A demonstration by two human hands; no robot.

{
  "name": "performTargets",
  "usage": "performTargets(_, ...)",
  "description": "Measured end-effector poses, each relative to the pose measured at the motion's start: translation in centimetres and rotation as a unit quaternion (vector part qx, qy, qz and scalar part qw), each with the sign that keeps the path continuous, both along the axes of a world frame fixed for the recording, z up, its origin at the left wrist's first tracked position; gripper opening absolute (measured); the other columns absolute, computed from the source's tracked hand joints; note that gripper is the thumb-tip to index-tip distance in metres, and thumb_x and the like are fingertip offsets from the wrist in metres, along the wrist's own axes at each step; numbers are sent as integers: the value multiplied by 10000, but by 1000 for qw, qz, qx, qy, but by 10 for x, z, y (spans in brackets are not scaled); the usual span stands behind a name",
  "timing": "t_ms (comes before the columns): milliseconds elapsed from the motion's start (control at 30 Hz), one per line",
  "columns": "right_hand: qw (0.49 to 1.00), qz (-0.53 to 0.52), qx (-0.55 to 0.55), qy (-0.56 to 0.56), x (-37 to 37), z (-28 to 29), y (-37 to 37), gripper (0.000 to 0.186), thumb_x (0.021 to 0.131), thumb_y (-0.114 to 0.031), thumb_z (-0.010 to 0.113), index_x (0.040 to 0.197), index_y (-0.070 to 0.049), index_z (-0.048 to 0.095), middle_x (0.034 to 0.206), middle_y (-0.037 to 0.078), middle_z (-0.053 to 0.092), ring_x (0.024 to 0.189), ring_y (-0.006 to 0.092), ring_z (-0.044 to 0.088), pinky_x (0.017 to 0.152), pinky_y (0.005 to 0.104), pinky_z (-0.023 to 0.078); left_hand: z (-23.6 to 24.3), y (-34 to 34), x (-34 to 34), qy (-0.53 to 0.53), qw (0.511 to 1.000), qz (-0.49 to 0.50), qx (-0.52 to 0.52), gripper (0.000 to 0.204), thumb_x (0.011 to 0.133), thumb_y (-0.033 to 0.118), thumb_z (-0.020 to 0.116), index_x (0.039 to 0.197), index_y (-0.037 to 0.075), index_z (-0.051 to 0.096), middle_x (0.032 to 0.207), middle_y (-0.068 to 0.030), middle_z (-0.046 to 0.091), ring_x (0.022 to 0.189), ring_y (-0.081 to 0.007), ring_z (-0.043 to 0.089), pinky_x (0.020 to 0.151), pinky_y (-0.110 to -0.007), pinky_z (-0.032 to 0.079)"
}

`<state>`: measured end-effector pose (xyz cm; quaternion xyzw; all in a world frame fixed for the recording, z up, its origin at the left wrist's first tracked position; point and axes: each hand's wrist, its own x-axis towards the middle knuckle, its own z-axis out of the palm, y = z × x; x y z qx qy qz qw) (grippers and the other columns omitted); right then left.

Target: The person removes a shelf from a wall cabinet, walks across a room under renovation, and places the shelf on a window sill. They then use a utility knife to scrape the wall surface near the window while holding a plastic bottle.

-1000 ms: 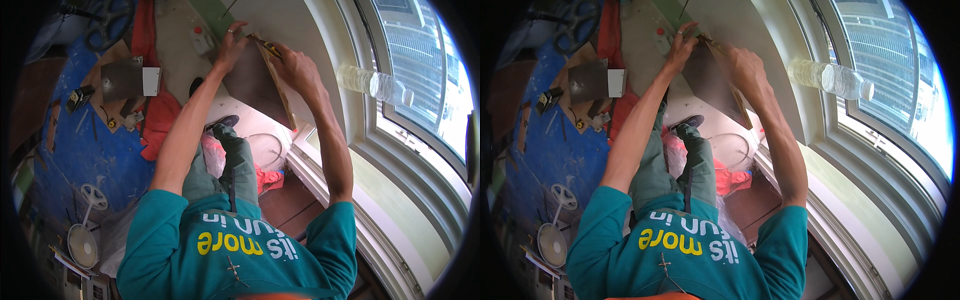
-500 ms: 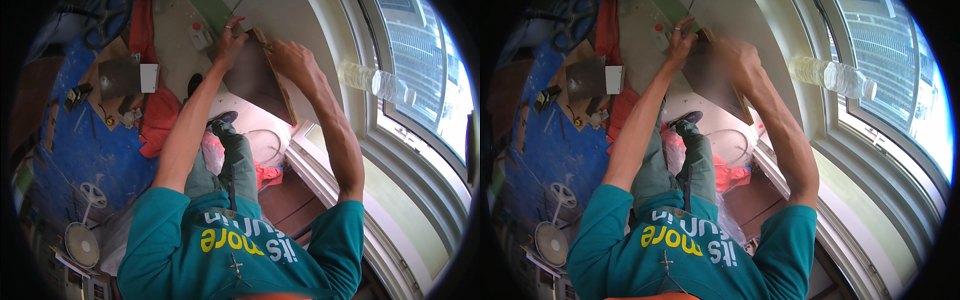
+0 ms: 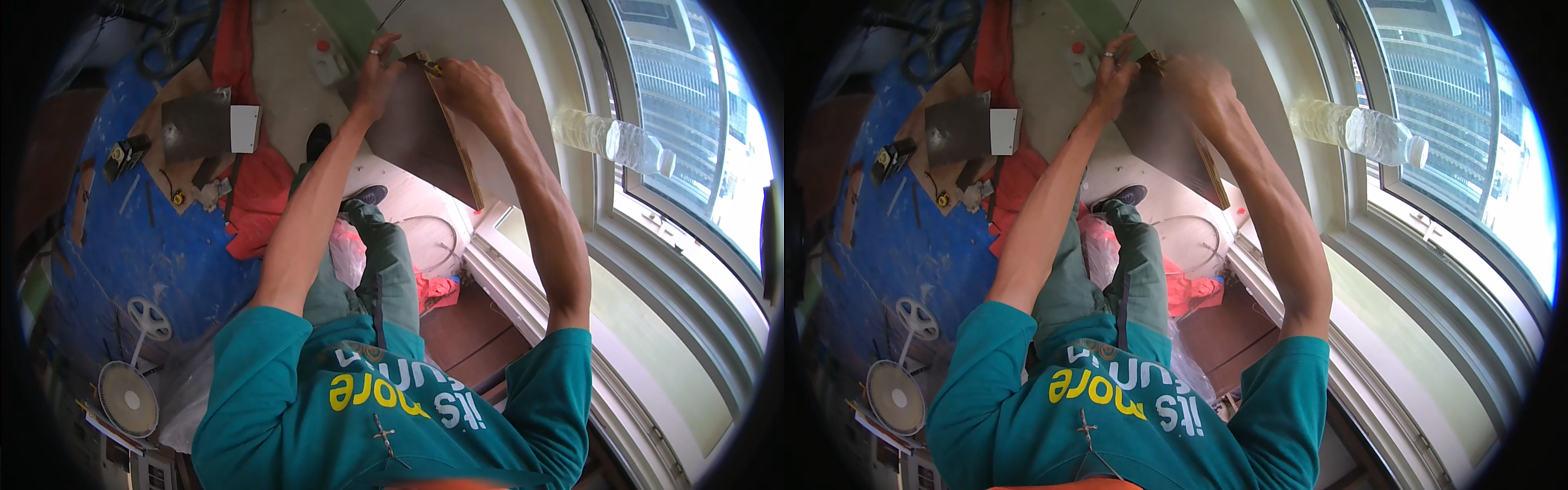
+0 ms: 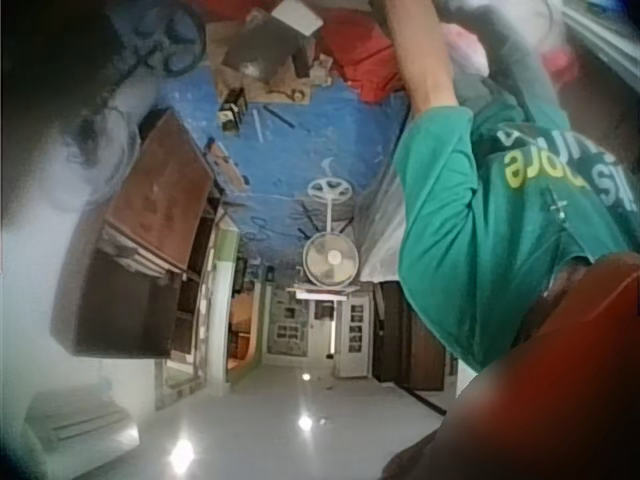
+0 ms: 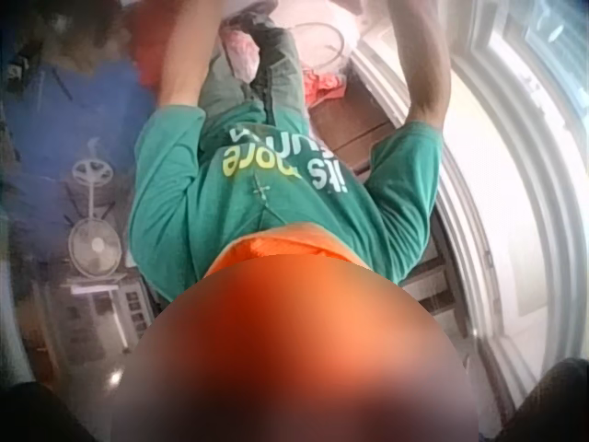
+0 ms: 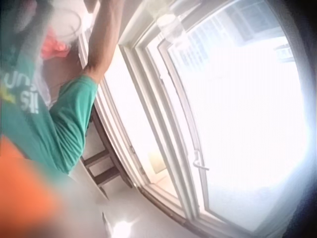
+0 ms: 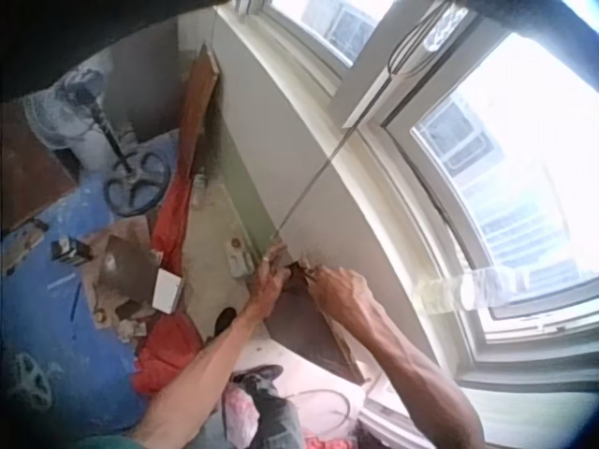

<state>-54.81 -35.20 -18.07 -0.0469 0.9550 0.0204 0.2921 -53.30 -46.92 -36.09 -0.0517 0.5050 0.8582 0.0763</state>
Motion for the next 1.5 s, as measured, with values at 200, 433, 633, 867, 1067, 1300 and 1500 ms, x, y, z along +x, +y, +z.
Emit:
performTargets(200, 999, 53, 1, 10, 1, -10, -1, 295, 941, -300, 597, 1085, -75, 721, 940, 200, 725, 902, 373, 710, 793, 455, 567, -1, 2, 1, 8, 1000, 1, 8, 586, 858, 9, 535, 1430, 116, 462, 1518, -150, 403, 1503, -265, 279, 940, -294, 412)
performTargets(433, 999, 9, 33, -5, 45, 28, 27, 349, 962, -250, 599, 1252, -60, 647, 886, 202, 720, 794, 338, 722, 723, 444, 566, 6, 3, -1, -24, 1000, 13, -4, 560, 843, 4, 555, 1389, 115, 498, 1520, -110, 405, 1506, -342, 281, 1113, -373, 355)
performTargets(633, 966, -213, -149, 11, 104, 63, 63, 423, 973, -289, 597, 1327, -56, 592, 882, 221, 719, 740, 321, 722, 693, 422, 555, 10, 14, -12, -6, 999, -8, -40, 557, 871, 52, 556, 1420, 112, 485, 1535, -152, 389, 1486, -366, 306, 1119, -413, 366)
performTargets(867, 799, -436, -404, 88, 189, 26, 75, 522, 1027, -273, 600, 1450, -11, 441, 818, 60, 636, 602, 101, 599, 508, 246, 466, 20, 35, -30, -40, 986, -62, -146, 630, 932, 177, 549, 1515, 56, 344, 1575, -206, 302, 1480, -389, 281, 1161, -446, 323)
performTargets(1067, 685, -481, -535, 112, 233, 3, 57, 401, 1014, -261, 605, 1286, 2, 474, 874, 87, 674, 663, 132, 650, 569, 260, 503, 48, 14, 11, 40, 967, -22, -251, 570, 952, 257, 623, 1442, 25, 447, 1450, -228, 460, 1364, -312, 459, 1065, -423, 429)
performTargets(1300, 545, -500, -672, 39, 274, -15, 14, 338, 1026, -283, 588, 1243, -25, 560, 1049, 96, 652, 806, 140, 685, 749, 292, 586, 113, -18, 175, -53, 953, -297, 27, 544, 1064, 468, 446, 1381, 31, 517, 1280, -112, 606, 1173, -192, 596, 1003, -338, 475)
performTargets(1500, 570, -418, -678, 203, 310, -11, -29, 264, 993, -248, 658, 1129, -50, 547, 1056, 91, 648, 953, 147, 621, 844, 293, 502, 155, -16, 252, -86, 972, -207, 76, 453, 1096, 424, 367, 1274, 42, 535, 1243, -101, 609, 1122, -183, 603, 1029, -333, 466)
